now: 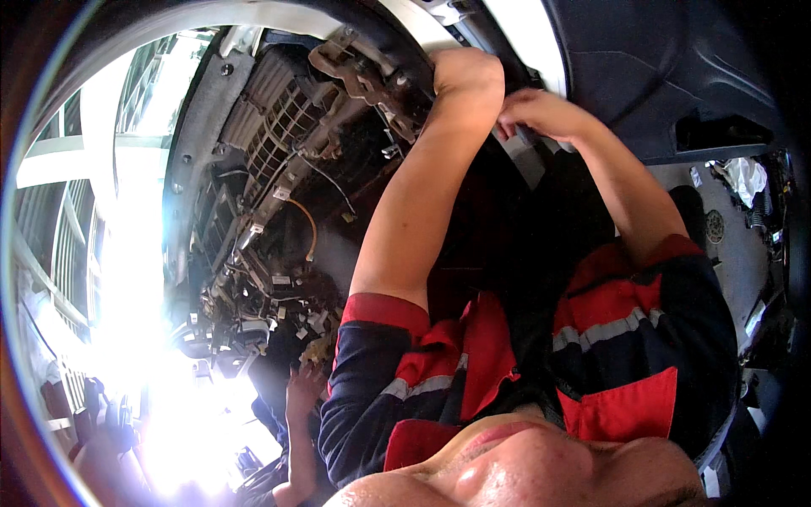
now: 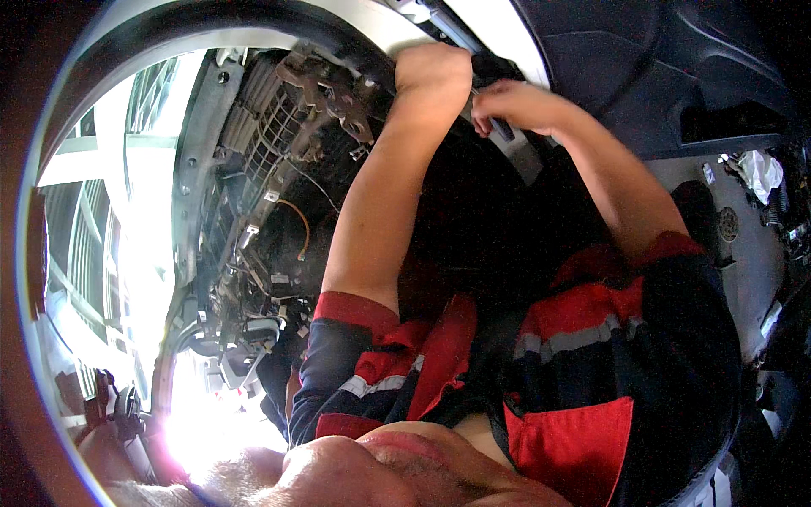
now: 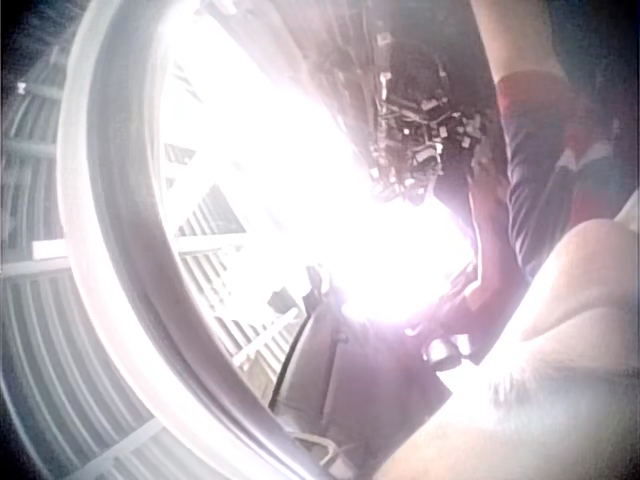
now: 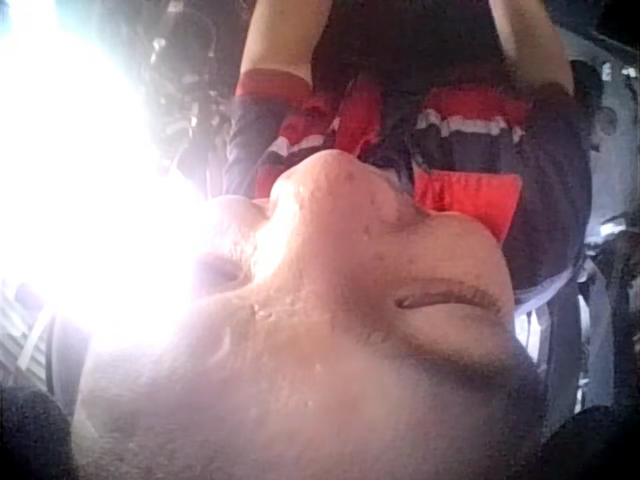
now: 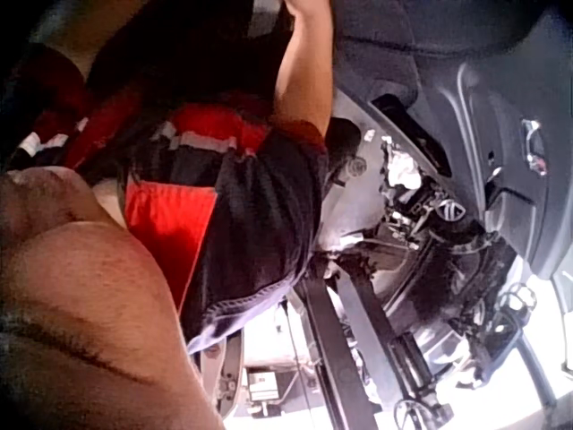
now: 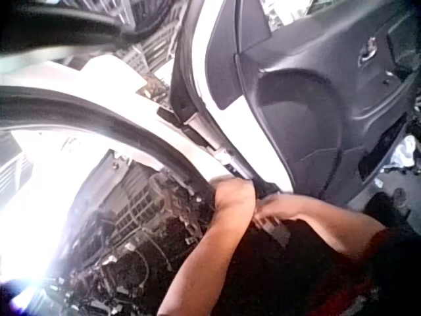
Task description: The person is sitting on the floor of a car's footwell, using a socket wrench to tighten bolts on a metal bracket attached to the vehicle's chassis. They also use their hands to adjust and connect electrical wiring harnesses and connectors within the exposed dashboard area.
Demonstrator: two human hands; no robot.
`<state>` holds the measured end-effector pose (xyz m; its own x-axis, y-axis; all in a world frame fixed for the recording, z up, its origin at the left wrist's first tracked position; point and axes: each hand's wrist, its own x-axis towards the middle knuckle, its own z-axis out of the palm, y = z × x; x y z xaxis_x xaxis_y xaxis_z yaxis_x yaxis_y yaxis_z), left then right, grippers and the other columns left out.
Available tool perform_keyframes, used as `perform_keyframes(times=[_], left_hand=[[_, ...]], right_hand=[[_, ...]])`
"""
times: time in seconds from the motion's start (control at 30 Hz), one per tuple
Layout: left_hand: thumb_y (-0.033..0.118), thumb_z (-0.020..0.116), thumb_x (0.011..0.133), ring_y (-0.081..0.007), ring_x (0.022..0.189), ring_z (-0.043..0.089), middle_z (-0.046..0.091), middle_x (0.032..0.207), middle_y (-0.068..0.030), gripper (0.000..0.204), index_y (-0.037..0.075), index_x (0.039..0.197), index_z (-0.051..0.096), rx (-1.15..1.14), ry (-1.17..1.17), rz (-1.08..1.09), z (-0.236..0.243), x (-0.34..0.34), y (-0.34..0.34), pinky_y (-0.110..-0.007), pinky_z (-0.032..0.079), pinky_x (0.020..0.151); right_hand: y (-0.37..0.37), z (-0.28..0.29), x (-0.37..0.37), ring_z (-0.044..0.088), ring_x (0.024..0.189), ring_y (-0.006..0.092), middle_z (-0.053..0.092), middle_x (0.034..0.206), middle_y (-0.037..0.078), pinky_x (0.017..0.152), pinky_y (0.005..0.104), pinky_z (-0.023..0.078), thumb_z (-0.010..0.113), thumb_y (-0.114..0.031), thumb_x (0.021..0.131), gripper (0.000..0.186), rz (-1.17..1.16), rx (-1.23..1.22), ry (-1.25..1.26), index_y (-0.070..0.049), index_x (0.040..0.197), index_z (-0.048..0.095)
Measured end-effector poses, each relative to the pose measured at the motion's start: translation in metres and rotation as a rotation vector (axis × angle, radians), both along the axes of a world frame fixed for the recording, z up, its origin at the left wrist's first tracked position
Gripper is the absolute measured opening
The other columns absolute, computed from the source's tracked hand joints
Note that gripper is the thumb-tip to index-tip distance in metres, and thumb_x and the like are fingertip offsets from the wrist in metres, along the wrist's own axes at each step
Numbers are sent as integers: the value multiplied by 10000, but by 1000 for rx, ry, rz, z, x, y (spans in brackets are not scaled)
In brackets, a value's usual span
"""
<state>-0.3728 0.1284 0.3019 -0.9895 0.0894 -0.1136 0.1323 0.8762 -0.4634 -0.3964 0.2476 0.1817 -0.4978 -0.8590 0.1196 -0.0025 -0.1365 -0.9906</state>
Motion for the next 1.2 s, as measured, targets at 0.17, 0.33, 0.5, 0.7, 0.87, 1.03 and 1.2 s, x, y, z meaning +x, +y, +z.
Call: perform_keyframes(times=[0.17,0.33,0.5,0.7,0.87,1.03,1.2], left_hand=[[106,555,784,-276,849,678,695,893,-118,203,112,900,721,36,141,-97,-8,7,-12,-400,540,693],[111,554,782,-272,847,676,694,887,-111,205,103,912,712,51,78,-61,4,3,-1,-390,539,692],[127,548,786,-256,782,682,693,825,-118,181,81,832,717,80,223,-115,-23,4,-21,-395,539,682],[161,604,800,-290,946,654,679,1026,-124,279,84,1056,682,-68,-27,-47,1,2,7,-466,507,772],[253,561,819,-285,1117,511,572,1181,-130,327,47,1053,660,-75,347,-231,-28,58,-13,-450,420,898],[181,659,709,-347,1120,473,533,1182,-149,385,115,1080,585,622,723,-514,-69,154,-29,-508,424,893],[180,575,818,-360,1127,516,559,1189,-196,330,48,1119,602,1076,127,372,-218,329,-63,-451,423,959]], right_hand=[[11,27,13,589,768,176,629,851,88,716,292,468,562,-342,885,364,6,-31,-17,7,954,642],[-6,6,6,589,845,158,634,966,72,715,308,471,568,-341,878,310,-112,365,123,-59,995,620],[6,28,18,592,854,182,629,957,76,761,339,465,563,-248,867,241,76,-91,-164,-44,985,619],[8,22,1,540,694,163,624,794,51,709,296,439,576,-345,867,312,-140,505,352,-47,841,666],[9,15,18,588,765,166,636,851,62,701,284,450,508,-239,905,260,179,-282,-384,-19,989,618],[21,10,-16,568,817,166,610,834,55,810,267,404,504,-274,897,245,-222,-24,-198,-50,851,590],[-21,80,20,580,796,195,638,817,91,754,299,435,538,-268,889,310,-218,746,575,31,863,617]])
